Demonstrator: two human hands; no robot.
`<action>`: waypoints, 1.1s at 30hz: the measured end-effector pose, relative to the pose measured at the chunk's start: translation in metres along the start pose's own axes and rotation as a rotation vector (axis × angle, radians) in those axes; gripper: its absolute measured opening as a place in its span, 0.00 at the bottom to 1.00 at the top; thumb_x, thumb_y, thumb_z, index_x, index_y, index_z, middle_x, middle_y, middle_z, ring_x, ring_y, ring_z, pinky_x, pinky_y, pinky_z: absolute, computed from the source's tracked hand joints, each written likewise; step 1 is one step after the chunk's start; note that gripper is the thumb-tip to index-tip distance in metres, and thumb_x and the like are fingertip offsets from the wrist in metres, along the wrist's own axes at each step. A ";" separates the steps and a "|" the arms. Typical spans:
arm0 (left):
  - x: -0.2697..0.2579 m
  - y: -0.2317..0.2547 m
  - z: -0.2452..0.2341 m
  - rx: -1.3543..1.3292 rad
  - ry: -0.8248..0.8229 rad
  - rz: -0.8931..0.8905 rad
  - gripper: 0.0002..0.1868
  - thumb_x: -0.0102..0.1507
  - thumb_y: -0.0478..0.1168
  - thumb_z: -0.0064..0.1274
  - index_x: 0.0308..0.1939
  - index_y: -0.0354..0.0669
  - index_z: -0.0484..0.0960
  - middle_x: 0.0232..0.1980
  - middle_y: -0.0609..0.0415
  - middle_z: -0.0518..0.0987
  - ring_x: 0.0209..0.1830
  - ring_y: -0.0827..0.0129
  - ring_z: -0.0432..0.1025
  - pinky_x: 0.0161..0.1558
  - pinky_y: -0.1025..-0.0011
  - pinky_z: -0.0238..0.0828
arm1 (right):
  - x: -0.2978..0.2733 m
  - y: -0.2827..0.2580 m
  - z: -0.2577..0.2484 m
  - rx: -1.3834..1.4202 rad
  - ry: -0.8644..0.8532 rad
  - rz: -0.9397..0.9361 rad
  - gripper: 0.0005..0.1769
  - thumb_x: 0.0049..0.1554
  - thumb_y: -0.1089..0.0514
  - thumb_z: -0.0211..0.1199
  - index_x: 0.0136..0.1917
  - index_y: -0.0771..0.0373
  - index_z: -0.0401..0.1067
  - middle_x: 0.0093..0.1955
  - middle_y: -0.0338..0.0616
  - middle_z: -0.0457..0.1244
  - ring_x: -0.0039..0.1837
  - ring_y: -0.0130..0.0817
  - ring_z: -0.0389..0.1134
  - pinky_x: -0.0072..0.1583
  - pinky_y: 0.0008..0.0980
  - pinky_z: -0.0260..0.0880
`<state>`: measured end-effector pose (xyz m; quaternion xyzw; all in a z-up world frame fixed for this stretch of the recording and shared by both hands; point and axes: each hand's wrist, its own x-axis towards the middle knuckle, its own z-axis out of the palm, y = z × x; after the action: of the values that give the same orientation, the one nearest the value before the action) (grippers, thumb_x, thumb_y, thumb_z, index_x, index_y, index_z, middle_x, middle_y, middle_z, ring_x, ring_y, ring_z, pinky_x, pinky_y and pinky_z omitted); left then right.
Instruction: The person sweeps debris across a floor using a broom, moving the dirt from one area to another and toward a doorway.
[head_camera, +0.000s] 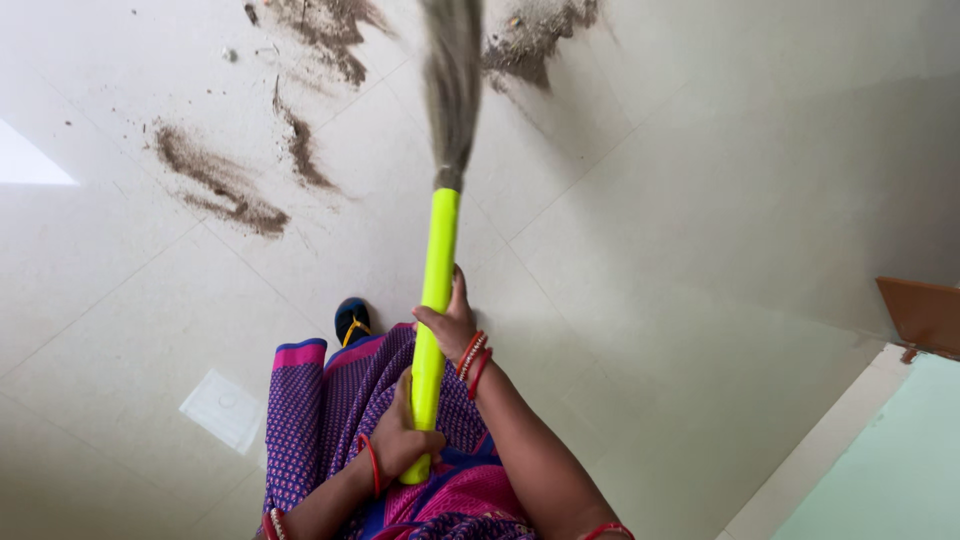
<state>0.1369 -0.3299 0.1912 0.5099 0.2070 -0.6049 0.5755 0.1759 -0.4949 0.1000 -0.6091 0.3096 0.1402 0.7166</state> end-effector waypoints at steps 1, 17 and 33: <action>0.012 0.003 0.002 0.041 -0.051 -0.024 0.63 0.46 0.21 0.55 0.79 0.53 0.38 0.32 0.43 0.77 0.22 0.58 0.75 0.25 0.64 0.75 | -0.002 0.000 -0.014 0.060 0.099 0.017 0.53 0.51 0.67 0.65 0.80 0.56 0.39 0.51 0.46 0.59 0.40 0.36 0.70 0.41 0.35 0.79; 0.315 0.071 0.161 0.226 -0.288 -0.632 0.15 0.58 0.36 0.55 0.46 0.31 0.76 0.27 0.47 0.78 0.20 0.63 0.74 0.20 0.66 0.73 | 0.084 0.095 -0.288 0.760 0.178 0.928 0.13 0.54 0.54 0.58 0.43 0.67 0.67 0.37 0.52 0.66 0.39 0.44 0.69 0.47 0.44 0.74; 0.265 0.216 0.189 -0.361 0.402 0.192 0.43 0.56 0.29 0.53 0.73 0.46 0.52 0.35 0.47 0.74 0.22 0.65 0.72 0.22 0.67 0.71 | 0.286 -0.100 -0.223 -0.058 -0.178 0.475 0.42 0.46 0.68 0.67 0.68 0.67 0.49 0.46 0.54 0.64 0.37 0.42 0.72 0.39 0.39 0.78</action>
<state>0.3097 -0.6709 0.1119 0.5263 0.3719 -0.3877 0.6590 0.3934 -0.7811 -0.0118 -0.5247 0.3757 0.3664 0.6703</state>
